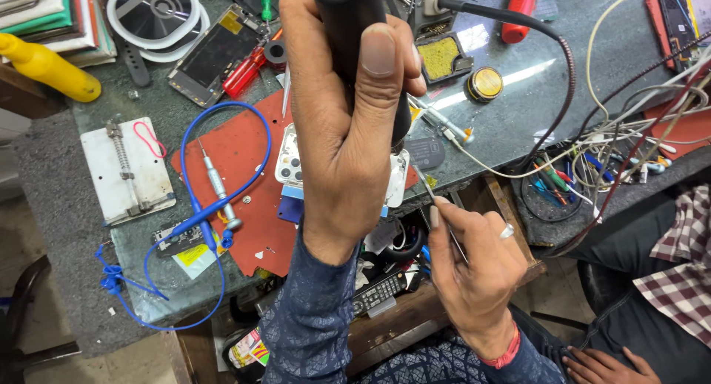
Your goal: The person uses a hot air rework station and tweezers to remove small components from a smartphone motherboard held in a blue clamp. The person repeatedly heats and scrapes areas around the wireless charging coil and camera module, lifting and placing tiny parts while working on the exposed circuit board.
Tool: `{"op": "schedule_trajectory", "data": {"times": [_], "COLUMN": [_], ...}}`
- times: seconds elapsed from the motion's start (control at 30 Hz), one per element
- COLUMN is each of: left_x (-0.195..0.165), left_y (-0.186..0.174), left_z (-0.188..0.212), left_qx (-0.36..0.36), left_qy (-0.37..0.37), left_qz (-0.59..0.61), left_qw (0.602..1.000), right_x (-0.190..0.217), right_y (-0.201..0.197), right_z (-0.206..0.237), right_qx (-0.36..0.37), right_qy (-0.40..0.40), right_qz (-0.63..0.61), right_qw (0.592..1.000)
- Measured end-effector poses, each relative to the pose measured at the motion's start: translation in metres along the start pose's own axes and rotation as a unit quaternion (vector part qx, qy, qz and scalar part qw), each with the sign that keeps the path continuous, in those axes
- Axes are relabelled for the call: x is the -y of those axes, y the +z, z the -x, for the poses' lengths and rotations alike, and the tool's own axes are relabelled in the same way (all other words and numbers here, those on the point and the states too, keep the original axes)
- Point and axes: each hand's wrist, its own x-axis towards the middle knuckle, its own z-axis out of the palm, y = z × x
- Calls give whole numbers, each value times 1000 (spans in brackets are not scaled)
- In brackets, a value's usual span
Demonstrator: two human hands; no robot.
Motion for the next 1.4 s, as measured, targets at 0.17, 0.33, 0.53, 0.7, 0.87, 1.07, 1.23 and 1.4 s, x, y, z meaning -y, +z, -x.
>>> {"op": "schedule_trajectory", "data": {"times": [0.17, 0.33, 0.53, 0.7, 0.87, 1.07, 1.23, 1.4], "left_x": [12, 9, -4, -7, -13, -51, -89, -117], "left_y": [-4, -6, -10, -12, -16, -37, -56, -70], "left_z": [-1, 2, 6, 8, 7, 7, 4, 2], "left_qx": [9, 1, 6, 13, 10, -13, -11, 6], "left_qy": [0, -14, -44, -57, -46, -30, -20, -21], "left_qz": [0, -7, 11, 19, 3, -101, -244, -348], "left_qw": [1000, 1000, 999, 998, 999, 994, 969, 937], "right_x": [-1, -5, -14, -23, -28, -17, 1, 14], "right_y": [0, 1, 3, -9, -7, 21, 47, 61], "right_z": [-3, 3, 20, 20, 10, 7, 15, 15], "right_qx": [28, 14, -1, 71, 57, 107, 123, 75], "right_qy": [-14, 1, 117, 253, 250, 278, 292, 322], "right_qz": [0, 7, -100, -230, -316, -382, -479, -565], "right_qw": [1000, 1000, 988, 937, 913, 875, 819, 756]}}
